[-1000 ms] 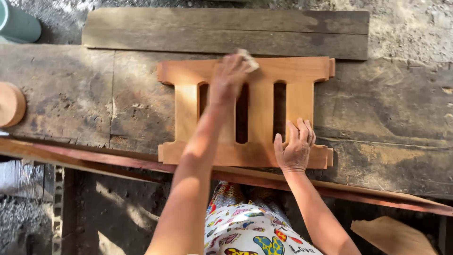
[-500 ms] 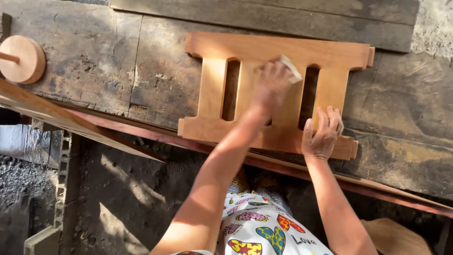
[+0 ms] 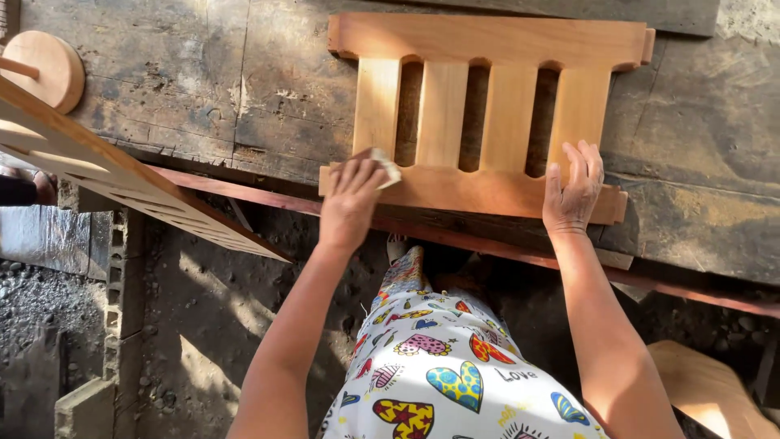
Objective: The person sands a wooden piece with cutouts using a sanding block. They hold the piece steady with one hand while rubbing the sanding block over the surface and edges with the other hand.
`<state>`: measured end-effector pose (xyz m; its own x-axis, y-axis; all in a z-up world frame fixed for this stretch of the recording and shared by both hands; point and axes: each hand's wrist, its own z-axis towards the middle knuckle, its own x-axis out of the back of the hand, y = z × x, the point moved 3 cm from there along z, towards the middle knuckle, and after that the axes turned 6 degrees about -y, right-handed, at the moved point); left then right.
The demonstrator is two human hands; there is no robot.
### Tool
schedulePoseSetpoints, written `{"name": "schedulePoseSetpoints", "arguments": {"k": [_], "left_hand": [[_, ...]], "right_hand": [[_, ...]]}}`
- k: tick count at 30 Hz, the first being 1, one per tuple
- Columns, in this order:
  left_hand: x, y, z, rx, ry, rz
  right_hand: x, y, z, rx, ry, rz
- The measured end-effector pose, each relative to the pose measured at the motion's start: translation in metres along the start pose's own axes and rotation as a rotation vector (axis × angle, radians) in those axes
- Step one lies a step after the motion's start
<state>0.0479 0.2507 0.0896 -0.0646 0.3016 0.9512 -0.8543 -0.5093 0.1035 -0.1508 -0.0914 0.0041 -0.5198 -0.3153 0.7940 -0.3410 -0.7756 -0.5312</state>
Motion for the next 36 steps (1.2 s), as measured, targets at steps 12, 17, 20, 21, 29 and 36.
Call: {"name": "schedulePoseSetpoints", "arguments": {"k": [12, 17, 20, 21, 29, 36], "left_hand": [[-0.073, 0.19, 0.051, -0.139, 0.046, -0.161], [-0.153, 0.28, 0.059, -0.198, -0.055, -0.308], [-0.131, 0.259, 0.065, -0.225, -0.027, -0.394], [-0.113, 0.245, 0.066, -0.283, 0.018, -0.489], [-0.051, 0.052, -0.031, 0.213, 0.045, 0.136], [-0.11, 0.132, 0.001, 0.337, 0.117, -0.284]], "right_hand": [[0.062, 0.041, -0.07, -0.159, 0.017, 0.23], [0.077, 0.055, -0.08, -0.268, -0.03, 0.273], [0.079, 0.056, -0.082, -0.333, -0.085, 0.301], [0.08, 0.055, -0.083, -0.39, -0.13, 0.314], [0.09, 0.06, -0.086, -0.377, -0.107, 0.404], [0.109, 0.08, -0.111, -0.497, -0.013, 0.578]]}}
